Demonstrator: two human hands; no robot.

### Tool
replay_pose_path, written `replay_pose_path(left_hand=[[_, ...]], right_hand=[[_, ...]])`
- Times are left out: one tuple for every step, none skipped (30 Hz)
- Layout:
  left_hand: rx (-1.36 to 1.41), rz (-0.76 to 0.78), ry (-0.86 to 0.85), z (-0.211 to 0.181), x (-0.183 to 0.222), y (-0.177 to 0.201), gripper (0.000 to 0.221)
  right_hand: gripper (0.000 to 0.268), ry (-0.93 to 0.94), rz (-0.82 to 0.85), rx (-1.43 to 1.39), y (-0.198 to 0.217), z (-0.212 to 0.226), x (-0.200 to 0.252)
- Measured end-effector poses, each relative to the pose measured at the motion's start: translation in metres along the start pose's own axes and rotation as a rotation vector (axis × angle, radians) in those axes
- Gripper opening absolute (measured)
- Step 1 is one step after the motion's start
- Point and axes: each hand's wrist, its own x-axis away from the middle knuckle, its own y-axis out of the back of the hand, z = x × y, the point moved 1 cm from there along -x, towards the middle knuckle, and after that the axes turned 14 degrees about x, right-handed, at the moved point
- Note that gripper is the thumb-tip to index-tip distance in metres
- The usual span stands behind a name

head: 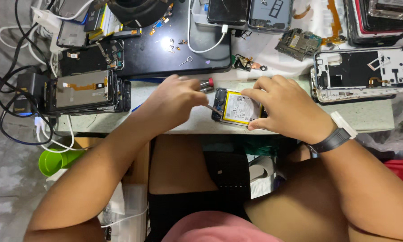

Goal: The person uses a screwdriver and a metal spudger to remove screws and pry the battery out of a disassembled smartphone. They carefully lift the battery from the chassis and set it aside on the workbench.

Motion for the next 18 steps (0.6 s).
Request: replay_pose_path(left_hand=[[0.058, -0.003, 0.036, 0.006, 0.006, -0.003, 0.026], [0.091, -0.045, 0.022, 0.010, 0.010, -0.008, 0.028], [0.123, -0.086, 0.008, 0.013, 0.014, -0.013, 0.030], [0.158, -0.129, 0.001, 0.015, 0.019, -0.017, 0.032], [0.210, -0.146, 0.027, 0.017, 0.022, -0.022, 0.031], [0.259, -0.164, 0.055, 0.017, 0.024, -0.026, 0.030], [0.308, -0.183, 0.084, 0.017, 0.027, -0.027, 0.029], [0.247, -0.191, 0.045, 0.016, 0.027, -0.026, 0.031], [0.186, -0.197, 0.006, 0.014, 0.027, -0.023, 0.033], [0.130, -0.202, -0.033, 0.009, 0.026, -0.022, 0.035], [0.041, -0.189, -0.049, 0.003, 0.026, -0.020, 0.031], [-0.050, -0.176, -0.068, -0.004, 0.024, -0.016, 0.028], [-0.141, -0.163, -0.086, -0.012, 0.022, -0.012, 0.025], [-0.242, -0.151, -0.107, -0.021, 0.019, -0.010, 0.015], [-0.343, -0.137, -0.128, -0.033, 0.016, -0.009, 0.007], [-0.446, -0.124, -0.152, -0.043, 0.013, -0.008, 0.008], [-0.497, -0.123, -0.146, -0.052, 0.012, -0.005, 0.011], [-0.544, -0.120, -0.142, -0.061, 0.011, -0.003, 0.015]], right_hand=[[0.075, 0.003, -0.008, 0.003, 0.000, 0.000, -0.001], [0.074, 0.005, -0.013, 0.004, 0.000, 0.000, 0.000], [0.074, -0.001, -0.013, 0.009, 0.000, 0.000, 0.000], [0.074, -0.002, -0.009, 0.011, 0.000, 0.000, 0.001], [0.074, -0.003, -0.004, 0.013, 0.000, 0.001, 0.002], [0.073, -0.006, -0.002, 0.021, 0.000, 0.002, 0.002], [0.073, -0.008, 0.000, 0.029, 0.001, 0.003, 0.003], [0.072, -0.012, -0.001, 0.039, 0.002, 0.003, 0.002], [0.072, -0.012, -0.002, 0.048, 0.002, 0.004, 0.001], [0.072, -0.013, 0.002, 0.056, 0.003, 0.004, 0.002], [0.072, -0.015, 0.005, 0.063, 0.003, 0.005, 0.004], [0.072, -0.020, 0.005, 0.073, 0.004, 0.006, 0.004], [0.072, -0.026, 0.005, 0.082, 0.005, 0.007, 0.005], [0.072, -0.030, 0.002, 0.089, 0.006, 0.008, 0.005], [0.072, -0.035, 0.010, 0.091, 0.006, 0.010, 0.005], [0.072, -0.042, 0.016, 0.095, 0.007, 0.011, 0.006], [0.072, -0.049, 0.021, 0.098, 0.007, 0.011, 0.006], [0.072, -0.052, 0.024, 0.098, 0.007, 0.011, 0.006]])
